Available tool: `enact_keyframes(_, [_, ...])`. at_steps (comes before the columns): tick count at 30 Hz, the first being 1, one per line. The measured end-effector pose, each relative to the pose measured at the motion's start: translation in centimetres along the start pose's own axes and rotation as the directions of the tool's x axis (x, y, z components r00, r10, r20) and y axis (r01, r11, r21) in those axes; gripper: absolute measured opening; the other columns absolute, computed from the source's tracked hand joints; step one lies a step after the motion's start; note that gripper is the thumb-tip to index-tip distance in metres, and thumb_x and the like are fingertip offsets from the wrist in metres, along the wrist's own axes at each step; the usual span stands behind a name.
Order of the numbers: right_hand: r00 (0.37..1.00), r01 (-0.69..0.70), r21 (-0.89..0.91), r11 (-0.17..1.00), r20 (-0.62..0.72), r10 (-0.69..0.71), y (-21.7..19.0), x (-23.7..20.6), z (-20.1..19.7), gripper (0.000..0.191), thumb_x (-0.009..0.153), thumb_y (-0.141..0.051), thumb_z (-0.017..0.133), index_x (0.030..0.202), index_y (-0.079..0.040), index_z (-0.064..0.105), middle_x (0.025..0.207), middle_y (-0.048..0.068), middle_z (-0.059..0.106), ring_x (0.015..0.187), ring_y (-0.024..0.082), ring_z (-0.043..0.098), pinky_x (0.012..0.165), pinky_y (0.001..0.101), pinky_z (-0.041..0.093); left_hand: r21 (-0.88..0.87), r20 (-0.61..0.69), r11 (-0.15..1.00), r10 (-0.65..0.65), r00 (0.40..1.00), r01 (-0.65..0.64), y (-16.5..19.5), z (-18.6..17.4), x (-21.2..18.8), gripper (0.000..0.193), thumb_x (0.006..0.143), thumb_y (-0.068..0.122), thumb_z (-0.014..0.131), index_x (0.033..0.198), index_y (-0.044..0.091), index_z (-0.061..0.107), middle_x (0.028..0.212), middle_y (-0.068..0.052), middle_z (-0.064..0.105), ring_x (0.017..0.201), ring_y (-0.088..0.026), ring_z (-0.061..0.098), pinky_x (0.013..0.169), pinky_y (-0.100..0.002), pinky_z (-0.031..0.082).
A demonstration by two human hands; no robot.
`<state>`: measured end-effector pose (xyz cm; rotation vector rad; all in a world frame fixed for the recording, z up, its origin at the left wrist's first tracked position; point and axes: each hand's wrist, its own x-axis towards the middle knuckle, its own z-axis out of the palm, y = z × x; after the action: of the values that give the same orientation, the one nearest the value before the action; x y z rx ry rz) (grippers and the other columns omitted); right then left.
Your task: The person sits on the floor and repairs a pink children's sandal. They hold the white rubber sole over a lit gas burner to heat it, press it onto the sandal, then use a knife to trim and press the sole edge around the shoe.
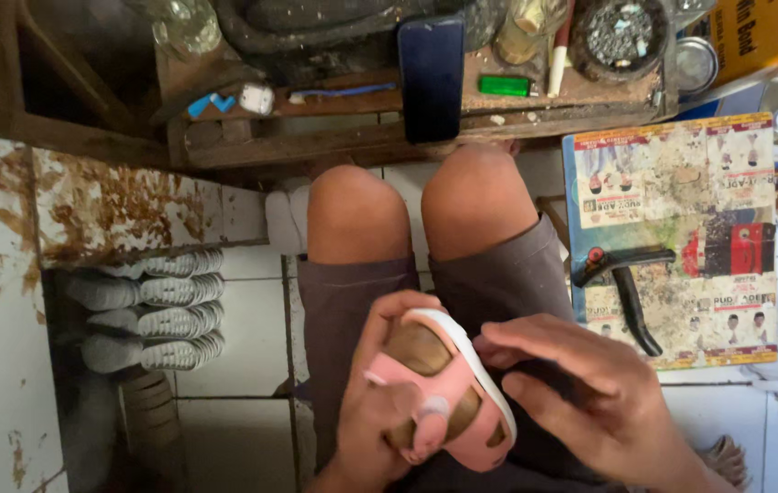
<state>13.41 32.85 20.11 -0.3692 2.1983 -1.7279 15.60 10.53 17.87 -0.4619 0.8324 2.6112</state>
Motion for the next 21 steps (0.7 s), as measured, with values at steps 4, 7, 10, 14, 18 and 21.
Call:
enact_keyframes(4, [0.990,0.115,-0.077,0.990,-0.077,-0.120,-0.8,0.1,1.5,0.043,0.087,0.003,0.069,0.130,0.003,0.065,0.125,0.019,0.072,0.115,0.027,0.074,0.096,0.0345,0.057,0.096,0.071,0.994,0.041,0.997,-0.048,-0.3,0.2,0.0,0.075,0.078,0.022,0.072,0.142,-0.003,0.041,0.114,-0.018,0.058,0.092,-0.019,0.061,0.077,-0.029,0.051])
enact_keyframes(7, [0.966,0.129,-0.139,0.982,-0.206,-0.156,-1.2,-0.1,3.5,0.044,0.084,0.005,0.069,0.128,0.004,0.067,0.126,0.019,0.071,0.114,0.027,0.074,0.097,0.0332,0.057,0.193,0.090,0.975,0.098,0.991,-0.114,-0.3,0.7,0.0,0.073,0.080,0.020,0.072,0.143,-0.002,0.041,0.114,-0.017,0.058,0.092,-0.018,0.060,0.079,-0.029,0.050])
enact_keyframes(10, [0.941,0.191,-0.245,0.951,-0.231,-0.248,-0.5,-0.9,3.9,0.047,0.080,0.004,0.069,0.127,0.005,0.065,0.129,0.020,0.067,0.119,0.026,0.071,0.102,0.0336,0.055,0.461,0.136,0.854,0.199,0.970,-0.240,-0.9,1.4,-0.3,0.067,0.085,0.022,0.073,0.140,0.002,0.041,0.118,-0.015,0.056,0.099,-0.017,0.061,0.086,-0.032,0.052])
enact_keyframes(14, [0.961,0.130,-0.209,0.969,-0.212,-0.175,3.3,-1.3,-0.4,0.045,0.087,-0.001,0.060,0.131,0.004,0.062,0.128,0.022,0.067,0.120,0.028,0.067,0.105,0.0358,0.051,0.693,0.424,0.443,0.387,0.819,-0.569,-2.2,0.4,0.1,0.060,0.091,0.025,0.074,0.139,0.014,0.039,0.121,-0.017,0.053,0.101,-0.028,0.064,0.088,-0.048,0.052])
enact_keyframes(18, [0.914,-0.268,-0.374,0.888,-0.389,0.112,12.4,0.8,-5.9,0.064,0.094,-0.026,0.068,0.151,-0.003,0.049,0.117,0.022,0.066,0.114,0.037,0.061,0.093,0.0433,0.052,0.438,0.847,-0.116,0.385,0.366,-0.891,-3.8,-2.6,2.1,0.061,0.100,0.025,0.076,0.146,0.027,0.036,0.131,-0.022,0.053,0.122,-0.046,0.060,0.108,-0.073,0.049])
enact_keyframes(21, [0.893,-0.450,-0.741,0.499,-0.361,0.270,18.9,-0.2,-8.7,0.082,0.084,-0.034,0.079,0.156,-0.010,0.047,0.115,0.027,0.065,0.103,0.042,0.064,0.082,0.0492,0.054,0.434,0.764,-0.157,0.585,0.270,-0.887,-5.1,-3.3,3.0,0.048,0.101,0.026,0.060,0.142,0.026,0.035,0.129,-0.033,0.051,0.116,-0.052,0.057,0.097,-0.078,0.041])
